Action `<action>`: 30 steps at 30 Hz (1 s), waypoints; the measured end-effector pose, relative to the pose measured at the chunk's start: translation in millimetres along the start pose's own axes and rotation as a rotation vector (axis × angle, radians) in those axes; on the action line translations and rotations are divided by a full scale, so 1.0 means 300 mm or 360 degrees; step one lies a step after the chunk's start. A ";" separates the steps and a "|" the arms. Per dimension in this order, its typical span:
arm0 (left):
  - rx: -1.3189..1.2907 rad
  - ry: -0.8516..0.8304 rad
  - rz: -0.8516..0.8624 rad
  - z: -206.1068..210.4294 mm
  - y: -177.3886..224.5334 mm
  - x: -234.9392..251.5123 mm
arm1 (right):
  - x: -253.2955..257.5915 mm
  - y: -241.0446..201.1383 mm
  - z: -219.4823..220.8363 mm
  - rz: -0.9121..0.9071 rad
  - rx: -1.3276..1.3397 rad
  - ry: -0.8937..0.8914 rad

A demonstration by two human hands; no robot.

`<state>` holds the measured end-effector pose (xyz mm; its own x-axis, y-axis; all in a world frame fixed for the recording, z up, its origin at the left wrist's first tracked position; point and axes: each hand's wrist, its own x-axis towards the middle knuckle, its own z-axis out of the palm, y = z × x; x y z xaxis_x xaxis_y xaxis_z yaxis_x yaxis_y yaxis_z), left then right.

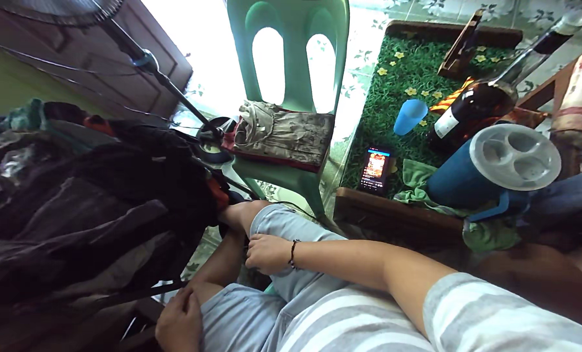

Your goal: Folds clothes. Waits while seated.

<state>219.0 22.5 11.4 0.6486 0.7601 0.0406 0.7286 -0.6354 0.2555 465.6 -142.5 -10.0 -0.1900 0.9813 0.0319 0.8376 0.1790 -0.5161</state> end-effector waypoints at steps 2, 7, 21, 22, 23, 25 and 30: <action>0.0002 0.0025 0.0018 0.010 -0.012 0.001 | 0.001 0.003 0.003 -0.0007 0.0003 0.0006; 0.0010 0.0052 0.0022 0.020 -0.027 0.005 | -0.002 -0.002 -0.004 -0.0003 0.0013 0.0000; -0.0012 -0.0028 -0.0031 0.002 -0.006 0.004 | 0.005 -0.002 -0.005 0.0008 0.0010 -0.0029; -0.0012 -0.0027 -0.0037 0.002 -0.005 0.003 | 0.005 -0.002 -0.004 0.0008 0.0010 -0.0027; -0.0009 -0.0024 -0.0035 0.005 -0.007 0.003 | 0.004 -0.001 -0.003 0.0006 0.0009 -0.0021; 0.0003 0.0012 0.0000 0.015 -0.021 0.005 | 0.004 0.000 -0.001 0.0002 0.0003 -0.0013; 0.0006 -0.0009 -0.0015 0.007 -0.011 0.003 | 0.004 0.000 -0.002 0.0004 -0.0008 -0.0019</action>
<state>217.8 25.0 8.7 0.6432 0.7650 0.0326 0.7354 -0.6290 0.2522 465.7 -141.2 -9.4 -0.1939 0.9808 0.0203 0.8406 0.1768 -0.5120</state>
